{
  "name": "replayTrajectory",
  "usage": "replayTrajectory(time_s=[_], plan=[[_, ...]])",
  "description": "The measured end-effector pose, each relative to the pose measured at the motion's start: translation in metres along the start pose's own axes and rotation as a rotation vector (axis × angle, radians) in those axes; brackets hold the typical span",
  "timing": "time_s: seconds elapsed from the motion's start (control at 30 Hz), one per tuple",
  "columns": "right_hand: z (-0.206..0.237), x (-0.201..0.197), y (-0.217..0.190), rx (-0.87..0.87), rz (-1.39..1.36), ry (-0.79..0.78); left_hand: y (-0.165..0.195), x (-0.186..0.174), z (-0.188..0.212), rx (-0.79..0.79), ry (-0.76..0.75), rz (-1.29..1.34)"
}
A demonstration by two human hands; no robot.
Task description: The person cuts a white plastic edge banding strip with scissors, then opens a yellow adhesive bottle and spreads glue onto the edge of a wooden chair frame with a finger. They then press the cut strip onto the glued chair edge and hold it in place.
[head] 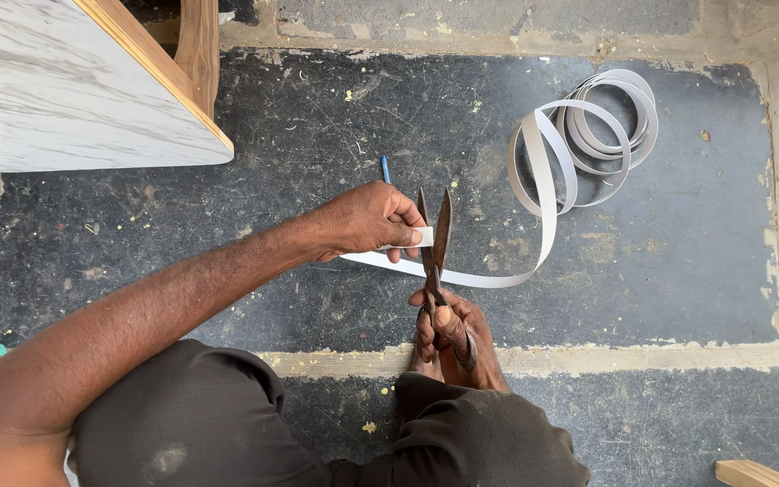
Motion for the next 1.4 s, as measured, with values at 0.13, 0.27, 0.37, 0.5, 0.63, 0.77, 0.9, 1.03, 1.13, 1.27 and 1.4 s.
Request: replayTrajectory(time_s=[0.13, 0.27, 0.37, 0.5, 0.63, 0.77, 0.9, 1.03, 1.13, 1.27, 1.4], plan=[[0.000, 0.001, 0.000, 0.022, 0.014, 0.017, 0.000, 0.001, 0.001, 0.006, 0.001, -0.067], [0.000, 0.002, 0.002, 0.041, 0.019, 0.035, 0.000, 0.002, 0.004, 0.027, 0.013, -0.082], [-0.001, 0.001, 0.004, 0.047, 0.019, 0.038, -0.001, 0.003, 0.005, 0.023, 0.013, -0.119], [-0.001, -0.001, 0.007, 0.014, 0.023, 0.002, -0.002, 0.004, 0.006, 0.041, 0.014, -0.106], [-0.005, -0.005, 0.009, 0.003, 0.067, 0.025, -0.003, 0.002, 0.005, 0.043, 0.010, -0.098], [-0.008, -0.006, 0.010, 0.001, 0.084, 0.051, -0.003, -0.002, 0.004, 0.045, 0.000, -0.117], [-0.011, -0.006, 0.008, 0.003, 0.064, 0.042, -0.003, -0.005, 0.002, 0.036, 0.012, -0.109], [-0.013, -0.006, 0.006, 0.000, 0.089, 0.064, -0.005, -0.006, -0.001, 0.038, 0.011, -0.090], [-0.013, -0.005, 0.006, 0.002, 0.105, 0.090, -0.007, -0.008, -0.002, 0.042, 0.008, -0.075], [-0.014, -0.003, 0.005, 0.007, 0.126, 0.126, -0.011, -0.010, -0.004, 0.035, -0.002, -0.052], [-0.014, -0.002, 0.003, 0.002, 0.136, 0.145, -0.011, -0.010, -0.005, 0.030, 0.000, -0.069]])
Point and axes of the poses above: each hand's wrist, its own z-axis away from the middle knuckle, its own x-axis out of the palm, y = z × x, the point moved 4 cm from there along -z, towards the middle knuckle, and after that the axes turned 8 degrees about x, right-handed, at the moved point
